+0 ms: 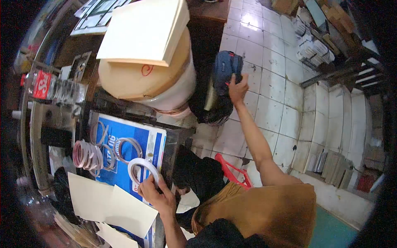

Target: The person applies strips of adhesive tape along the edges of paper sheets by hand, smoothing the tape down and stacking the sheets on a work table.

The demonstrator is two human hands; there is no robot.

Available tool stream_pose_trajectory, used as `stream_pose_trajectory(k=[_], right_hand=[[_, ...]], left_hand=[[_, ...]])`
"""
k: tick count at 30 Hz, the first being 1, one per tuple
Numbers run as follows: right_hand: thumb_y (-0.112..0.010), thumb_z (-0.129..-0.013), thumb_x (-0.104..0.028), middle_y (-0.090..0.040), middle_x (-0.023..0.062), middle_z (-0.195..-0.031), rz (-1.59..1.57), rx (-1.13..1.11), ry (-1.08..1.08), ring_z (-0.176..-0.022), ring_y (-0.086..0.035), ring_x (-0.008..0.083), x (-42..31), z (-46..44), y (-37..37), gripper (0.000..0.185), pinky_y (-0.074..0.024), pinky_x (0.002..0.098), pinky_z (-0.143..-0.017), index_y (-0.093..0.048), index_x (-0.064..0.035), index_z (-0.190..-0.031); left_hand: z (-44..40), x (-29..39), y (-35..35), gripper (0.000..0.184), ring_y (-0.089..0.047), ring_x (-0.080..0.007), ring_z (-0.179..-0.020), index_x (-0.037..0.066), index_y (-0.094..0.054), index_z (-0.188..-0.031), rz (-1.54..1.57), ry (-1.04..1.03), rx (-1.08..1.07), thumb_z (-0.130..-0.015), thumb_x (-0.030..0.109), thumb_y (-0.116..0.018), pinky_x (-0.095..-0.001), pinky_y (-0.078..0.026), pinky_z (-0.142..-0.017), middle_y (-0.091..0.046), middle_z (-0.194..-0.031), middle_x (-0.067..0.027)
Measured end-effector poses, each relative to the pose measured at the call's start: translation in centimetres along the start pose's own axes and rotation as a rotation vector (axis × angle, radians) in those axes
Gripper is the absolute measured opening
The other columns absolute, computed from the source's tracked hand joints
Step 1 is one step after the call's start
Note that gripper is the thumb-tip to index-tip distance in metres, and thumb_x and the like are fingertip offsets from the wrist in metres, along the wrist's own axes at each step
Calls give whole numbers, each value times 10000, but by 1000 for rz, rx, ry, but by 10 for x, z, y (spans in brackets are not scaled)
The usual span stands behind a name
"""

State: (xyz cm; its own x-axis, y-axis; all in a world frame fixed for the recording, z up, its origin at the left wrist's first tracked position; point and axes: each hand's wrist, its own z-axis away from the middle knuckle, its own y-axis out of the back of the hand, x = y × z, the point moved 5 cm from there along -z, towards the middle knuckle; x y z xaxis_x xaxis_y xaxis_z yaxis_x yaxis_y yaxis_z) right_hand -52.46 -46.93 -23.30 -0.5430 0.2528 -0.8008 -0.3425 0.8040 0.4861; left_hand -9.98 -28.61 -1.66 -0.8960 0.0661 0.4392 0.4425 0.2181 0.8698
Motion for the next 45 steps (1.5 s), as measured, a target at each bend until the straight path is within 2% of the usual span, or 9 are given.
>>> stream_pose_trajectory(k=[6, 12, 18, 24, 28, 32, 38, 41, 45], right_hand=[[-774, -841, -198, -494, 288, -1312, 11, -303, -9, -1204, -531, 483, -41, 38, -34, 728, -460, 504, -1007, -372, -32, -1424], [-779, -832, -497, -478, 300, -1360, 25, -219, 299, -1285, -459, 461, -61, 66, -7, 909, -384, 505, -1095, -385, 52, -1440], [-707, -929, -384, -493, 217, -1386, -343, -404, 241, -1287, -473, 385, -137, 146, 78, 732, -366, 463, -1096, -394, 25, -1450], [-563, -1014, -365, -499, 221, -1382, -663, -676, 599, -1289, -476, 376, -212, 248, 157, 572, -383, 448, -1071, -451, 19, -1422], [-491, -1014, -441, -508, 205, -1422, -582, -423, 1033, -1292, -490, 375, -282, 259, 124, 607, -309, 457, -1116, -463, -11, -1441], [-446, -1014, -489, -506, 197, -1442, -454, -296, 1035, -1342, -459, 382, -300, 270, 94, 651, -263, 491, -1138, -447, -25, -1470], [-418, -1017, -540, -459, 206, -1496, -350, -367, 1001, -1373, -412, 405, -298, 268, 83, 708, -257, 518, -1146, -392, -27, -1505], [-430, -1018, -527, -470, 217, -1477, -289, -349, 1000, -1356, -420, 417, -297, 271, 85, 699, -271, 521, -1137, -390, -28, -1506], [-455, -1010, -515, -485, 218, -1456, -286, -366, 994, -1312, -458, 410, -304, 273, 96, 709, -309, 519, -1099, -388, -8, -1501]], left_hand=[[0, 1, -4, 206, -543, -339, -937, 3, -630, -1095, -65, 2, 14, -986, 169, -577, -470, -348, -961, -615, -937, -153], [-3, 4, -4, 186, -573, -328, -900, 37, -621, -1089, -126, -20, 56, -939, 146, -624, -469, -367, -924, -608, -901, -138], [2, -2, -1, 201, -599, -348, -864, 47, -617, -1085, -6, -31, 190, -931, 172, -652, -490, -406, -896, -628, -929, -146], [69, 4, 35, 123, -627, -342, -827, 18, -588, -1066, 453, -199, 541, -963, 84, -598, -432, -509, -793, -637, -962, -178], [179, -5, 96, 259, -623, -246, -817, 1, -581, -1106, 822, -286, 786, -1013, 240, -549, -410, -488, -924, -639, -952, -128], [308, -91, 159, 340, -564, -180, -763, 12, -560, -1128, 997, -163, 1027, -995, 326, -562, -317, -449, -759, -598, -877, -79], [392, -124, 139, 322, -402, -102, -640, 19, -554, -977, 1206, 509, 514, -998, 340, -535, -234, -307, -569, -450, -710, 19], [394, -131, 97, 185, -445, -58, -668, 15, -676, -995, 979, 651, -69, -1011, 150, -551, -246, -341, -584, -530, -727, 31], [359, -117, 67, 210, -488, -69, -644, -20, -680, -984, 741, 528, -301, -1006, 163, -577, -265, -405, -582, -583, -669, -71]])
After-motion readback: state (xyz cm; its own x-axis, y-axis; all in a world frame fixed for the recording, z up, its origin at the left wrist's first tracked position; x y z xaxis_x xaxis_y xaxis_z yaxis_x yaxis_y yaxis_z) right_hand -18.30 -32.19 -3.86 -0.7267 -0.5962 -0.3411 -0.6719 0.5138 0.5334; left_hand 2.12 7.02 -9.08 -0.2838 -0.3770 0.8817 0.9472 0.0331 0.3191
